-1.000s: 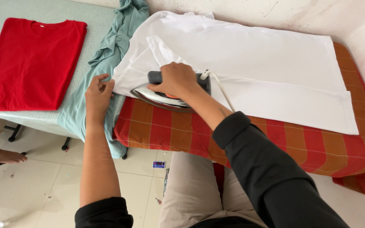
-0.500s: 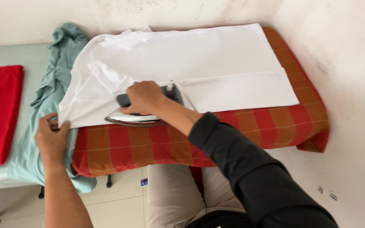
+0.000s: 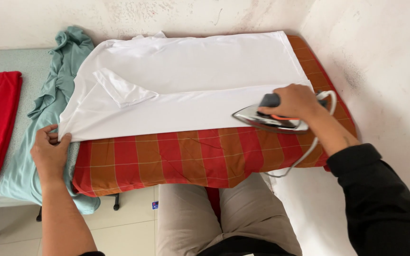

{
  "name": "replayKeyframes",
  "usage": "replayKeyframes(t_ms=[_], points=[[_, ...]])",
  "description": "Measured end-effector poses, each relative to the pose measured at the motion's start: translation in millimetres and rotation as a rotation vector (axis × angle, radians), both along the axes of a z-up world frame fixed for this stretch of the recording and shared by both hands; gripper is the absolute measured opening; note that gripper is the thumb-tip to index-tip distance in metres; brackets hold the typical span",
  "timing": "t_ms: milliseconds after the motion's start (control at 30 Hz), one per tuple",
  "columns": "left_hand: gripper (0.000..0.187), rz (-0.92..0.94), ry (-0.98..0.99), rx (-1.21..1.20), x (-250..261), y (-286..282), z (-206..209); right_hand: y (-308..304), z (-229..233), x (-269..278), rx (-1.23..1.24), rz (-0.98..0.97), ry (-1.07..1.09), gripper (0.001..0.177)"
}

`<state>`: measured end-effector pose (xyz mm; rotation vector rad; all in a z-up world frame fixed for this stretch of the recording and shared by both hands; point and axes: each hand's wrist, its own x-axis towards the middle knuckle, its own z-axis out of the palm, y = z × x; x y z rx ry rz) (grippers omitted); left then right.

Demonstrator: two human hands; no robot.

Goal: The person irons a white t-shirt thoroughly on both sides and then folds it neatly on a work table.

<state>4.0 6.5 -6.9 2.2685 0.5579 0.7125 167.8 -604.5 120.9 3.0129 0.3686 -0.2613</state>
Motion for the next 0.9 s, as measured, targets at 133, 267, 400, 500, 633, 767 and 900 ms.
replayKeyframes(t_ms=[133, 267, 400, 500, 633, 767, 900], points=[[0.038, -0.013, -0.023, 0.003, -2.0, -2.4, 2.3, -21.3, -2.6, -0.2, -0.017, -0.083, -0.059, 0.074], [0.038, -0.014, -0.032, -0.009, -3.2, -3.9, 3.1, -35.8, -20.3, -7.4, -0.098, 0.083, -0.115, 0.067], [0.035, -0.018, -0.036, -0.016, -2.6, -4.5, 5.6, -32.0, -13.4, 9.8, -0.106, 0.009, -0.084, 0.072], [0.036, -0.032, -0.054, -0.001, -4.6, -3.4, 1.0, -22.1, -13.8, 20.7, 0.024, -0.084, -0.149, 0.075], [0.034, -0.055, -0.104, -0.006, 1.2, 4.0, -5.8, -3.6, -26.3, 24.2, -0.003, 0.094, -0.137, 0.068], [0.035, -0.072, -0.197, 0.077, 9.7, 31.0, -37.0, 41.5, -13.7, 20.6, 0.056, 0.014, -0.102, 0.071], [0.034, -0.014, -0.154, 0.021, 5.0, 13.7, -13.3, 85.7, -16.4, 21.0, 0.034, 0.147, -0.115, 0.069]])
